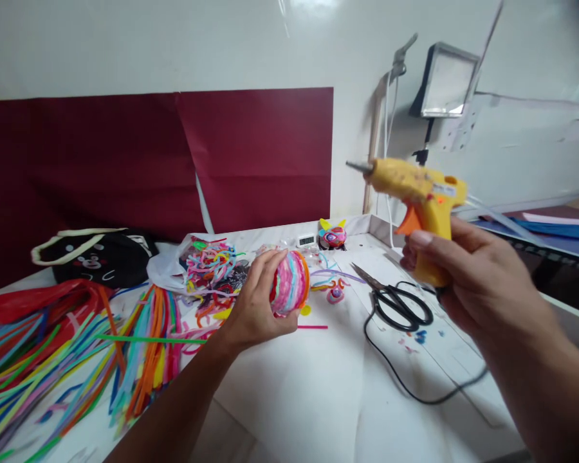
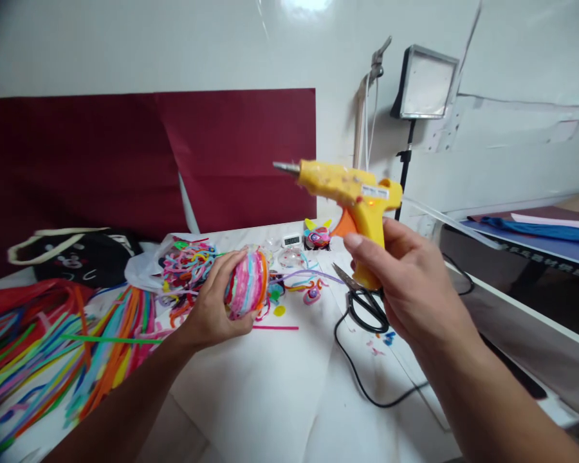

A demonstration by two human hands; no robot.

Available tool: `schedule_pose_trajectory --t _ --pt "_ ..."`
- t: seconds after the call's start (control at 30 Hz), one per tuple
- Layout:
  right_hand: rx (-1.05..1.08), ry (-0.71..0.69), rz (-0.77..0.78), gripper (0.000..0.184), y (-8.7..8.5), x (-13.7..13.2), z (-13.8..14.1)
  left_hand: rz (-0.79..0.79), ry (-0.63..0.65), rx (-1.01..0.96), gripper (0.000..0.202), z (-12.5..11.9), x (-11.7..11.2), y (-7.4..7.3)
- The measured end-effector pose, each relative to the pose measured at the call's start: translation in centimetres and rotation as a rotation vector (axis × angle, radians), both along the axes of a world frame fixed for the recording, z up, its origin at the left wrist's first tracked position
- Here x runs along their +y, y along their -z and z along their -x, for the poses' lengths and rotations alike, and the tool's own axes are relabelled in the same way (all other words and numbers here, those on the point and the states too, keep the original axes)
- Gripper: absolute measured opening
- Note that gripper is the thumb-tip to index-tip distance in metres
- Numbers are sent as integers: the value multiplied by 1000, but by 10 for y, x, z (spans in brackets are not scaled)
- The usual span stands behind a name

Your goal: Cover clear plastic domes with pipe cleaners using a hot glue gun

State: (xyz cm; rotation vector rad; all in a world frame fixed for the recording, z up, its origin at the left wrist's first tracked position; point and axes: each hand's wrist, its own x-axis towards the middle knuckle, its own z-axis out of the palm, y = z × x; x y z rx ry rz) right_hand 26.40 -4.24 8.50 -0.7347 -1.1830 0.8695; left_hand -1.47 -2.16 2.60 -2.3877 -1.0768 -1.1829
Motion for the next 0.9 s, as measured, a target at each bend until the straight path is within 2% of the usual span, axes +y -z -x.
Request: schedule_pose_trajectory --t 0.17,0.4,0.67,0.9 --pt "-207 104 61 32 36 -4 -2 -38 -4 27 88 -4 -2 -2" --pt "-479 111 35 27 67 -19 -2 -118 6 101 86 -7 -1 -3" --pt "-669 142 19 31 77 -31 3 -228 -5 171 84 -9 -2 -2" --pt "-642 104 -40 28 85 -34 6 -263 -19 210 83 -10 -3 -1"
